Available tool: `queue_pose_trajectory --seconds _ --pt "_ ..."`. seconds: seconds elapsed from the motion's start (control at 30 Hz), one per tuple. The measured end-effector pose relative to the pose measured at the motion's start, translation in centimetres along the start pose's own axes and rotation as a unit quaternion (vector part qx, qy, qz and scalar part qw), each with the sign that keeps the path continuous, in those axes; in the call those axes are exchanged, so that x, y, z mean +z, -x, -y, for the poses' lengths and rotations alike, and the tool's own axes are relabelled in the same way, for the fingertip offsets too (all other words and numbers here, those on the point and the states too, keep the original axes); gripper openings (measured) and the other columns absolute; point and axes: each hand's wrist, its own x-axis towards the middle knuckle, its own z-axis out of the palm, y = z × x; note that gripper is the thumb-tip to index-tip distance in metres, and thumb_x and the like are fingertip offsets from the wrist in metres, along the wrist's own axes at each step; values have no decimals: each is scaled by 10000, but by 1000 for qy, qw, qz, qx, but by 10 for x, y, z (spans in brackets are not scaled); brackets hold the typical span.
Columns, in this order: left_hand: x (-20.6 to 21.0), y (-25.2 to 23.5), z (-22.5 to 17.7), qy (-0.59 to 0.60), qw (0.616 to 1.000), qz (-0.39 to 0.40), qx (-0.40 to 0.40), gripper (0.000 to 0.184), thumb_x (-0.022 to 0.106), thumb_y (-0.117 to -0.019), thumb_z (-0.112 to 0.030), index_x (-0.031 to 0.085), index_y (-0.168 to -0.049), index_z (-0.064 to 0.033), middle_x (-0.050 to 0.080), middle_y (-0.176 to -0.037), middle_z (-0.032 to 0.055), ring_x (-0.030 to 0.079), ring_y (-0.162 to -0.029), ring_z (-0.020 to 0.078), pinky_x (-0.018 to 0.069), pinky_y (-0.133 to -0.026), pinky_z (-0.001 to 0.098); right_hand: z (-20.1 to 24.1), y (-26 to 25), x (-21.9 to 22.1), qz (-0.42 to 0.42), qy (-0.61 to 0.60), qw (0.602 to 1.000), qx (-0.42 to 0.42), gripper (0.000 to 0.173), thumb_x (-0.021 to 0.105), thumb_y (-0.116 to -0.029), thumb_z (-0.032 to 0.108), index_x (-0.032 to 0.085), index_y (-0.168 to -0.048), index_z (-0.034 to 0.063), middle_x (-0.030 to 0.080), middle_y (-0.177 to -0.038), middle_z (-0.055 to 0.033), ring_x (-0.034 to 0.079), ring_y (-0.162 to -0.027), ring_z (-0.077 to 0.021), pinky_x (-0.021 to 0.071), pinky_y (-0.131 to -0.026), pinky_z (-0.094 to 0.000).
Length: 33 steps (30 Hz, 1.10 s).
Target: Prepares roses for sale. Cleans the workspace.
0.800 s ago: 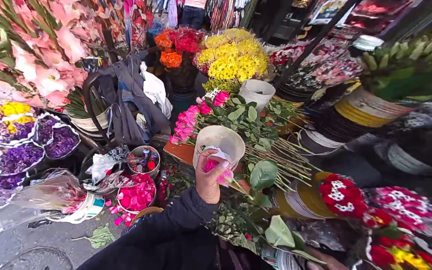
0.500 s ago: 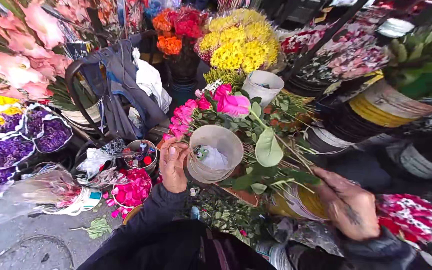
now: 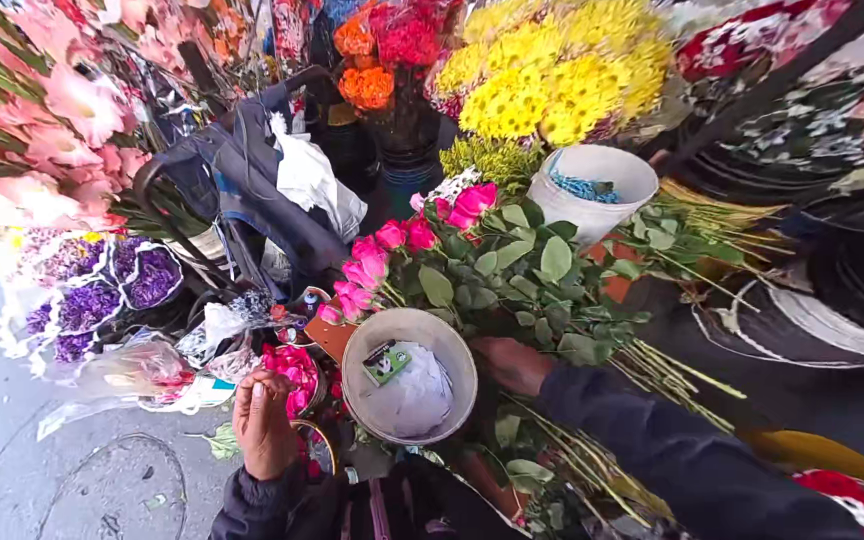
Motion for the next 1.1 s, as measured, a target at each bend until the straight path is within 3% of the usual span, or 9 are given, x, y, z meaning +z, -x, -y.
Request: queue_pose_trajectory --seconds 0.13,0.23,0.37,0.47,0.63,0.8,0.9,1.0,1.1 --pt "12 5 4 -33 999 -27 -14 175 600 -1017 -350 703 -1073 -220 718 -857 -46 695 -812 93 594 -803 294 -16 -20 -62 -17 0 999 -35 269 609 -1026 194 718 -1187 9 733 -1033 -246 703 -984 -445 507 -906 -673" --pt "31 8 7 -47 999 -7 -10 190 638 -999 -371 713 -1081 -218 715 -875 -39 692 -825 97 590 -815 294 -30 -51 -82 -90 66 991 68 309 577 -1033 190 666 -1242 -19 668 -1174 -313 637 -1114 -526 480 -904 -721" --pt "54 9 8 -82 996 36 15 222 664 -983 -376 716 -1102 -195 717 -891 -20 692 -838 112 583 -840 301 -23 -68 -54 -25 116 989 94 313 648 -970 149 656 -1226 -31 653 -1195 -324 630 -1098 -550 491 -822 -729" --pt "63 10 11 -105 993 53 27 231 663 -982 -387 718 -1096 -194 718 -905 -27 690 -850 104 576 -848 292 -25 -68 -27 -66 106 990 57 421 575 -958 -8 558 -1379 -30 633 -1236 -324 631 -1108 -541 496 -834 -704" --pt "76 10 13 -161 983 71 61 202 650 -995 -361 721 -1089 -197 725 -936 -48 684 -874 74 565 -859 255 -24 -70 -39 11 105 990 92 538 671 -916 84 504 -1416 -24 658 -1159 -329 633 -1109 -532 491 -877 -681" --pt "79 -6 -2 -262 952 85 134 139 664 -996 -314 713 -1098 -233 718 -997 -91 672 -921 52 558 -868 238 -6 -40 0 -217 72 969 -89 327 579 -925 -80 691 -1226 -16 633 -1258 -270 660 -1051 -483 562 -793 -618" --pt "89 -29 -8 -292 935 156 128 200 634 -1014 -320 706 -1091 -150 724 -1028 -25 686 -966 107 575 -898 311 -2 -37 16 -195 33 969 -150 302 561 -937 -88 674 -1215 -54 659 -1153 -280 668 -1036 -475 575 -821 -594" --pt "124 -72 -4 -347 859 355 126 364 550 -1057 -302 697 -1147 19 723 -1156 136 683 -1118 206 564 -999 412 -3 -43 20 -186 24 968 -168 289 569 -936 -88 671 -1206 -69 670 -1120 -276 673 -1030 -472 579 -822 -585" --pt "173 -118 25 -385 718 573 90 422 515 -1067 -315 674 -1270 19 693 -1267 168 653 -1218 223 508 -1076 394 -4 -49 11 -151 32 972 -178 312 563 -925 -109 666 -1217 -69 658 -1166 -278 654 -1072 -479 564 -855 -601"
